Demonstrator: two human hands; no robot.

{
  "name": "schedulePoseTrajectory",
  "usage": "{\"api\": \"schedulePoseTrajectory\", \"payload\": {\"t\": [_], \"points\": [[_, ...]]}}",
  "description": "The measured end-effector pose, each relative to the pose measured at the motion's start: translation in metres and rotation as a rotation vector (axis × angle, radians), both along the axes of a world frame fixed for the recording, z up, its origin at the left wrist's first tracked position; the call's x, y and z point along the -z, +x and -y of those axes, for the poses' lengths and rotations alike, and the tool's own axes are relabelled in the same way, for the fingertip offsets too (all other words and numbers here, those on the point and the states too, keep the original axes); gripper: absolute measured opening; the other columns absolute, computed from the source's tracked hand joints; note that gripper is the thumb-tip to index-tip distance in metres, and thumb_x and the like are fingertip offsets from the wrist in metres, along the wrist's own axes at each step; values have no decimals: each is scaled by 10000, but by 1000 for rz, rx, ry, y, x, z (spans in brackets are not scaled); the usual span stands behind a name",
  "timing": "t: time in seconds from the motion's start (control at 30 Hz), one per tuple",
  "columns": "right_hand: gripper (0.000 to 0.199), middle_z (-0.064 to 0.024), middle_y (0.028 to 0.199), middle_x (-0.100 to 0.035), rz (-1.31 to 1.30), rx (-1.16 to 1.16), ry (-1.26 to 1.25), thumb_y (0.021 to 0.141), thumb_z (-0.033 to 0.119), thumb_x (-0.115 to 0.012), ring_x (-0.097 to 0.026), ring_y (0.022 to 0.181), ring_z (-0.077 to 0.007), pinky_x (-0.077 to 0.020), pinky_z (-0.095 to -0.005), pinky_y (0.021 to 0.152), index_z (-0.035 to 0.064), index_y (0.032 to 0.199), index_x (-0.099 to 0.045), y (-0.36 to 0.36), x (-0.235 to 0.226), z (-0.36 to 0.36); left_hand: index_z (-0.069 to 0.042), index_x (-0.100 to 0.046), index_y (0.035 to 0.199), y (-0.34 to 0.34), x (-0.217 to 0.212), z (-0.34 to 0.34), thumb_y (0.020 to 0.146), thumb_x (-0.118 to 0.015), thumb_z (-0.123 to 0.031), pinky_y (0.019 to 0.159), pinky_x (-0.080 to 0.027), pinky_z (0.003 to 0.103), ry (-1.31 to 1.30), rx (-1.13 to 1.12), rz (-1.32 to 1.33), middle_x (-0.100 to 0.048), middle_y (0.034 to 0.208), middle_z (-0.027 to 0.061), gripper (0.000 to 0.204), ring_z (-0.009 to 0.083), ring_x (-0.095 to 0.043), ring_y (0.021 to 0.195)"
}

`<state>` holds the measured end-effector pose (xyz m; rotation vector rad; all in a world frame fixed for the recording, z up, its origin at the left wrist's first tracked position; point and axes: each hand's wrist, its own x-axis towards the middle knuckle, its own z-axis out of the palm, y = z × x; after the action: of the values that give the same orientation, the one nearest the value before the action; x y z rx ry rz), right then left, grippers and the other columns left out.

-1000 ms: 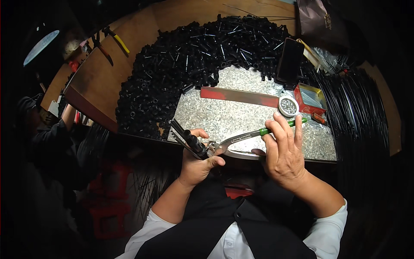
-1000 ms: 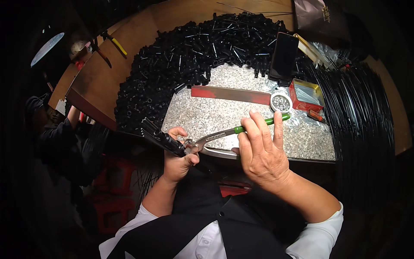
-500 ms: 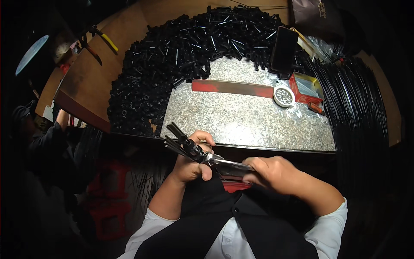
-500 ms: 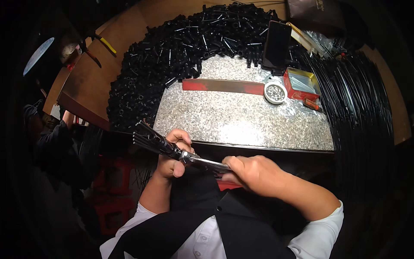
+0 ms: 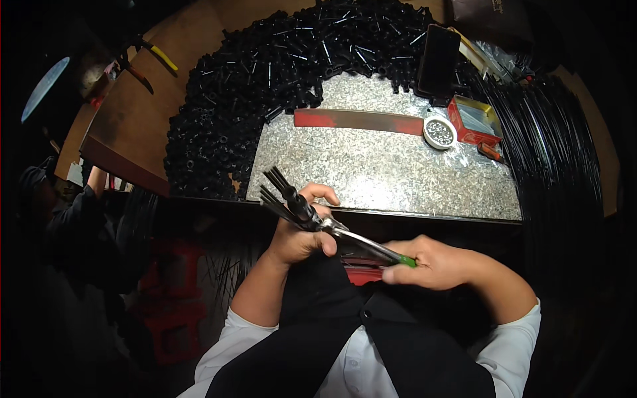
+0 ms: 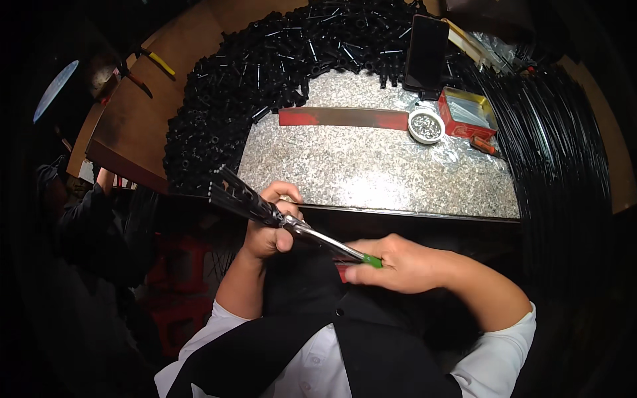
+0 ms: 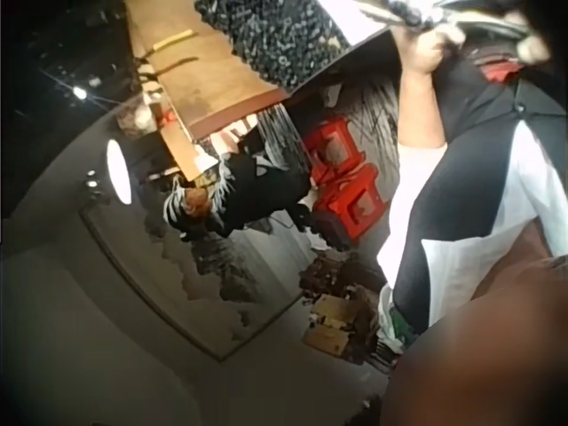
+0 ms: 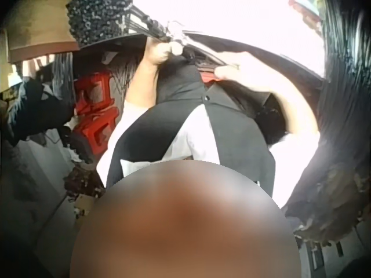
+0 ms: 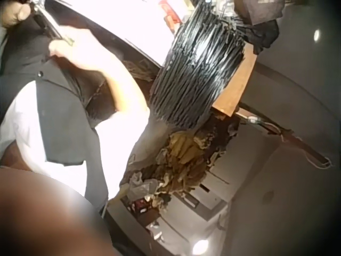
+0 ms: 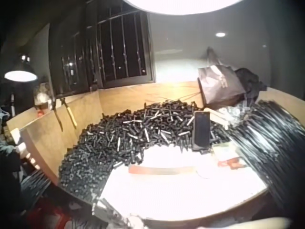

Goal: Assembling hairbrushes by inserting bundles of bristles into base components and securing them using pliers and a hammer.

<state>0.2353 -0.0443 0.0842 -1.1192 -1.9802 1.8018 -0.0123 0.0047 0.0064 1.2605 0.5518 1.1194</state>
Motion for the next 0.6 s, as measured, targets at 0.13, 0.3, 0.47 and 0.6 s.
{"api": "schedulePoseTrajectory", "payload": {"t": [0.13, 0.3, 0.47, 0.6], "points": [[397, -140, 882, -628, 135, -183, 26, 902, 249, -576, -603, 823, -208, -466, -324, 772, 61, 1247, -515, 15, -3, -17, 7, -498, 915, 9, -10, 1, 451, -835, -457, 594, -368, 190, 58, 6, -79, -465, 778, -33, 738, 36, -454, 648], [322, -220, 819, -620, 355, -69, 567, 876, 214, -589, -609, 821, -393, -480, -444, 703, -7, 1093, -502, 3, -5, -14, -6, -579, 764, 5, 0, 2, 478, -902, -301, 616, -398, 217, 46, -67, -87, -488, 976, 16, 523, 46, -480, 645], [184, -204, 734, -592, 444, 11, 426, 832, 133, -643, -600, 709, -388, -462, -419, 595, 0, 874, -523, -8, 10, -12, -8, -569, 816, 9, 8, 0, 440, -900, -369, 634, -382, 203, 58, -180, -47, -502, 910, 2, 617, 46, -473, 649], [187, -204, 705, -580, 378, 44, 472, 807, 112, -659, -593, 691, -395, -460, -425, 581, 5, 877, -522, -6, 22, -11, -30, -464, 997, 6, 4, -1, 447, -892, -407, 577, -350, 169, 113, -163, -101, -455, 643, -60, 793, 28, -443, 581]]}}
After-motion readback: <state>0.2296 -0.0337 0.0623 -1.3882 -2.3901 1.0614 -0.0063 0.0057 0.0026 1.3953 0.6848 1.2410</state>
